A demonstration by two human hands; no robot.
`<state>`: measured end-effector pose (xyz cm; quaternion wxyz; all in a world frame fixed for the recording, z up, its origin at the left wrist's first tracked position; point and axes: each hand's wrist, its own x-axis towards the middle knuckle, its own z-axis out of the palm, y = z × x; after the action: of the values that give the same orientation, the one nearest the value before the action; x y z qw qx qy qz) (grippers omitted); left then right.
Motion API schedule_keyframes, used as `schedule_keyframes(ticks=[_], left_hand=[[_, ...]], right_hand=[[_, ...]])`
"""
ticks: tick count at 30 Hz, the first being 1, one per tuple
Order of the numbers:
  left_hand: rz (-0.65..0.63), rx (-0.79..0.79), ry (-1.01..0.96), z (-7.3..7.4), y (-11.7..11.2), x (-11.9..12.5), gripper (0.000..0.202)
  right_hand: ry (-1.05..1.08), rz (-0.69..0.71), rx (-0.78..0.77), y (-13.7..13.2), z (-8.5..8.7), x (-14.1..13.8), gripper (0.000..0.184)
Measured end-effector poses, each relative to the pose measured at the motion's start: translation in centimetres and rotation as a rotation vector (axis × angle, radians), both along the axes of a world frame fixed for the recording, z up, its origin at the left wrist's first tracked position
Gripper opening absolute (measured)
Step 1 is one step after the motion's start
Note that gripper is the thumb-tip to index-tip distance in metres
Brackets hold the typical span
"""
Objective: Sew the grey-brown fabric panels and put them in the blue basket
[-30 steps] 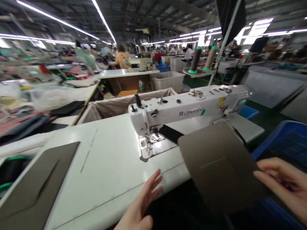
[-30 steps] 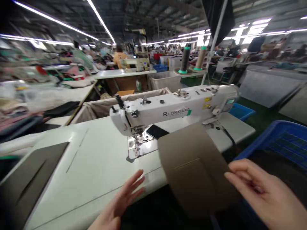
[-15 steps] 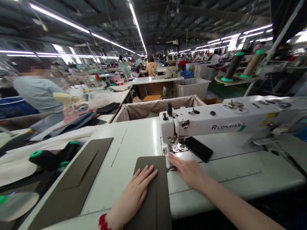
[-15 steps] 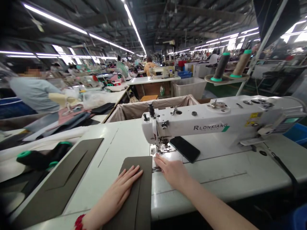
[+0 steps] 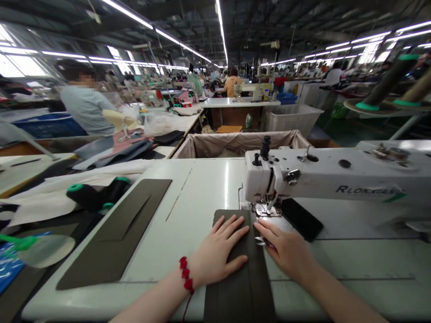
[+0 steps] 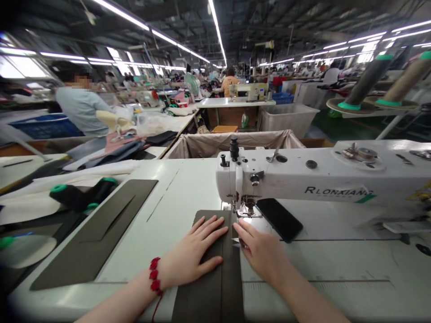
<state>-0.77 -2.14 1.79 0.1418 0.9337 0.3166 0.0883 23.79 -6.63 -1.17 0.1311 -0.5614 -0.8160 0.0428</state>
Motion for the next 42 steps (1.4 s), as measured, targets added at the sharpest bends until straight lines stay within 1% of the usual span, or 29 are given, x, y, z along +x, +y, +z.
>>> schedule_keyframes(ticks=[10,24,31,34,42], left_hand=[[0.04,-0.006,0.021,-0.14,-0.25,0.4,0.066],[0.025,-0.01,-0.028,-0.27,0.16,0.43,0.067],[0.023,-0.031,0.019,-0.08,0.51,0.35,0.063],[0.023,-0.04,0.004,-0.13,0.57,0.21,0.063],[0.009,-0.074,-0.064,0.07,0.64,0.08,0.047]], right_hand=[[-0.025,-0.004,-0.003,0.17,-0.02,0.01,0.061],[-0.045,-0.013,-0.006,0.21,0.03,-0.04,0.062],[-0.02,-0.007,-0.033,0.17,0.09,0.14,0.06],[-0.015,-0.004,-0.043,0.15,0.15,0.19,0.059],[-0.04,-0.01,-0.032,0.12,0.08,0.24,0.062]])
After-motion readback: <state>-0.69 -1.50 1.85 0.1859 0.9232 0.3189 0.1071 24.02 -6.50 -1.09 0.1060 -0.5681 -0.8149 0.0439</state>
